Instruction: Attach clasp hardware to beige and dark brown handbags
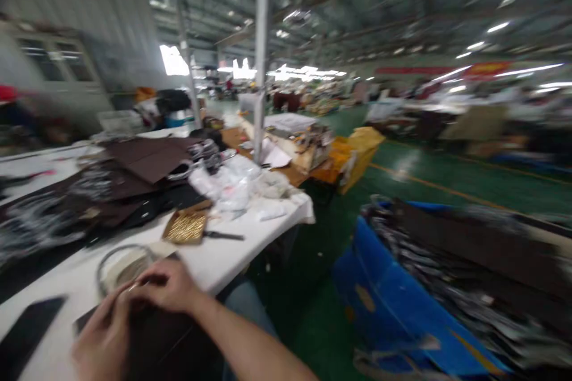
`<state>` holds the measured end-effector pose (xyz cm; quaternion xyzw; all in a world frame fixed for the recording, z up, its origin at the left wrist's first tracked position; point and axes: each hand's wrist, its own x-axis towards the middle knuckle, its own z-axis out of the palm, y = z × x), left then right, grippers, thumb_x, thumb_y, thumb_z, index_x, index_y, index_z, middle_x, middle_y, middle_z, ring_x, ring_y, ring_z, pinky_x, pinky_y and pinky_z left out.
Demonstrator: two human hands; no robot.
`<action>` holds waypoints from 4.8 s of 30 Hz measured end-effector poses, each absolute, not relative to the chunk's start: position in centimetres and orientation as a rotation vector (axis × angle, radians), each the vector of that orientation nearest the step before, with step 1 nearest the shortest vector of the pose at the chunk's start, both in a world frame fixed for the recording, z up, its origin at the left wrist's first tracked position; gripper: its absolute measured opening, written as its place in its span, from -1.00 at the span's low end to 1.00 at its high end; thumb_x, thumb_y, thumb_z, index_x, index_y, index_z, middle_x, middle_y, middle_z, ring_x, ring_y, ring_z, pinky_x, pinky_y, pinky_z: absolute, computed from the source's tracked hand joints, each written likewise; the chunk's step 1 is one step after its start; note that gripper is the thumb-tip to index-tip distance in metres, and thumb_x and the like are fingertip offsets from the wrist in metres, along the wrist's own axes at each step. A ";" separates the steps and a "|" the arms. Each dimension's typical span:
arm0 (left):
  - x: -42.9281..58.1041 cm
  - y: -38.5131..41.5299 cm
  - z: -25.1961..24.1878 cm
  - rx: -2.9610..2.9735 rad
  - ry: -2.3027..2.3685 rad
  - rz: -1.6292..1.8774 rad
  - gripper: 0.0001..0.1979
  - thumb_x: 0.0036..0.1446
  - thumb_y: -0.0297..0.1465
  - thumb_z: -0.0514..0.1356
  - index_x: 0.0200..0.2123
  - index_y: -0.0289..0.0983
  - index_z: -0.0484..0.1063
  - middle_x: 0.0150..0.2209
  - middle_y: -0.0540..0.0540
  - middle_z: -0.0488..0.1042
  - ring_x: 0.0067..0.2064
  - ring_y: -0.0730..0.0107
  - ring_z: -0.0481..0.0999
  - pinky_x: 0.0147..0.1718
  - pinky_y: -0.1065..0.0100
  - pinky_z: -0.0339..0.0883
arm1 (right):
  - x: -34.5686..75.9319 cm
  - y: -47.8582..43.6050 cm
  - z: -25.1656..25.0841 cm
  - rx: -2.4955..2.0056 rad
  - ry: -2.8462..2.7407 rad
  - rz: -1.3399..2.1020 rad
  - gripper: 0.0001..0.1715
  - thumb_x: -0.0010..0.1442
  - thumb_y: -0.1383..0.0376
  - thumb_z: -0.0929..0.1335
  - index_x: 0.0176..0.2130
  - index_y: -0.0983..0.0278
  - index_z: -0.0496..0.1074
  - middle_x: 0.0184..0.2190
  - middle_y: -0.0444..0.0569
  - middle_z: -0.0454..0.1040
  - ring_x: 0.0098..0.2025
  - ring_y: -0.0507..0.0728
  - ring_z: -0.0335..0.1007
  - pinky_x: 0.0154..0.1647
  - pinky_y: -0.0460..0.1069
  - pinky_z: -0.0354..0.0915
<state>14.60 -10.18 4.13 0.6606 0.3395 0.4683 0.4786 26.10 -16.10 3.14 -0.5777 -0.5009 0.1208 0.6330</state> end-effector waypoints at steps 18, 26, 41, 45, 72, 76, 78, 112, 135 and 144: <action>1.3 -7.1 -1.0 1.643 0.834 1.301 -0.68 0.57 -0.16 0.21 -0.02 -0.18 0.73 0.03 -0.21 0.70 0.07 0.08 0.69 0.09 0.14 0.61 | 16.9 -11.1 -2.0 -1.170 -1.211 0.558 -0.74 0.42 0.06 0.58 -0.05 0.18 0.71 -0.10 0.04 0.64 -0.27 0.15 0.51 -0.34 0.00 0.49; 1.0 -7.1 -1.2 1.627 0.815 1.285 -0.74 0.54 -0.20 0.27 -0.03 -0.18 0.74 0.03 -0.17 0.71 0.05 0.12 0.69 0.08 0.19 0.59 | 16.9 -11.5 -1.0 -1.167 -1.274 0.455 -0.79 0.44 0.11 0.56 -0.04 0.18 0.72 -0.10 0.04 0.67 -0.20 0.19 0.56 -0.18 0.05 0.51; 1.1 -6.9 -3.2 1.645 0.896 1.250 -0.68 0.45 -0.07 0.31 0.00 -0.13 0.75 0.12 -0.14 0.71 0.18 -0.05 0.68 0.31 -0.02 0.56 | 17.2 -12.0 -0.7 -1.188 -1.317 0.382 -0.78 0.40 0.10 0.59 -0.10 0.19 0.73 -0.17 0.01 0.68 -0.18 0.19 0.61 -0.18 0.03 0.49; 1.0 -6.8 -2.9 1.644 0.867 1.254 -0.68 0.47 -0.08 0.31 -0.01 -0.15 0.75 0.10 -0.17 0.71 0.16 -0.02 0.69 0.24 0.04 0.59 | 17.0 -12.1 -0.5 -1.170 -1.306 0.397 -0.82 0.41 0.13 0.58 -0.11 0.19 0.74 -0.19 0.00 0.67 -0.23 0.17 0.59 -0.27 0.01 0.45; -3.5 -5.9 -1.6 2.220 1.314 1.048 -0.79 0.37 -0.45 0.32 0.02 -0.11 0.60 0.22 -0.28 0.51 0.26 -0.23 0.44 0.23 -0.26 0.36 | 17.4 -11.7 -0.7 -0.961 -0.949 0.886 -0.59 0.48 -0.06 0.49 -0.06 0.17 0.39 -0.17 0.03 0.71 -0.33 0.18 0.65 -0.26 0.06 0.60; -2.8 -5.1 -4.3 2.101 1.259 1.121 -0.90 0.40 -0.44 0.27 -0.07 -0.15 0.44 0.23 -0.31 0.46 0.31 -0.20 0.40 0.27 -0.24 0.36 | 17.7 -14.4 1.4 -1.183 -1.278 0.772 -0.72 0.53 0.03 0.45 -0.02 0.14 0.41 -0.13 0.02 0.71 -0.15 0.26 0.71 -0.05 0.15 0.62; -2.5 -4.7 -5.0 2.065 1.204 1.172 -0.90 0.43 -0.39 0.26 -0.10 -0.16 0.36 0.29 -0.35 0.39 0.38 -0.19 0.33 0.36 -0.25 0.30 | 17.0 -16.0 2.3 -1.394 -1.624 0.542 -0.84 0.52 0.15 0.46 -0.03 0.14 0.45 -0.13 0.01 0.68 -0.10 0.30 0.69 0.02 0.20 0.58; -3.7 -3.9 -0.7 0.664 0.907 0.808 -0.52 -0.10 -0.22 0.71 -0.23 -0.33 0.64 -0.25 -0.26 0.73 -0.23 0.05 0.74 -0.19 0.14 0.71 | 16.7 -14.5 0.2 -1.291 -1.240 0.482 -0.70 0.48 0.04 0.51 -0.08 0.17 0.45 0.11 0.16 0.69 0.07 0.25 0.73 0.16 0.18 0.67; -4.0 -4.5 -1.7 0.730 0.841 0.730 -0.46 -0.16 -0.33 0.71 -0.11 -0.36 0.69 -0.07 -0.30 0.75 -0.12 0.07 0.75 -0.06 0.14 0.71 | 21.6 -12.9 1.7 -1.294 -1.661 0.521 -0.85 0.44 0.19 0.56 -0.01 0.11 0.76 -0.03 -0.04 0.76 0.02 0.28 0.72 0.18 0.19 0.59; -3.6 -4.4 -1.9 0.728 0.894 0.740 -0.50 -0.16 -0.33 0.70 -0.16 -0.37 0.68 -0.14 -0.28 0.74 -0.21 0.12 0.72 -0.16 0.20 0.69 | 21.2 -12.8 0.5 -1.263 -1.661 0.480 -0.88 0.47 0.19 0.55 -0.04 0.10 0.77 -0.05 -0.03 0.76 0.01 0.29 0.72 0.17 0.21 0.60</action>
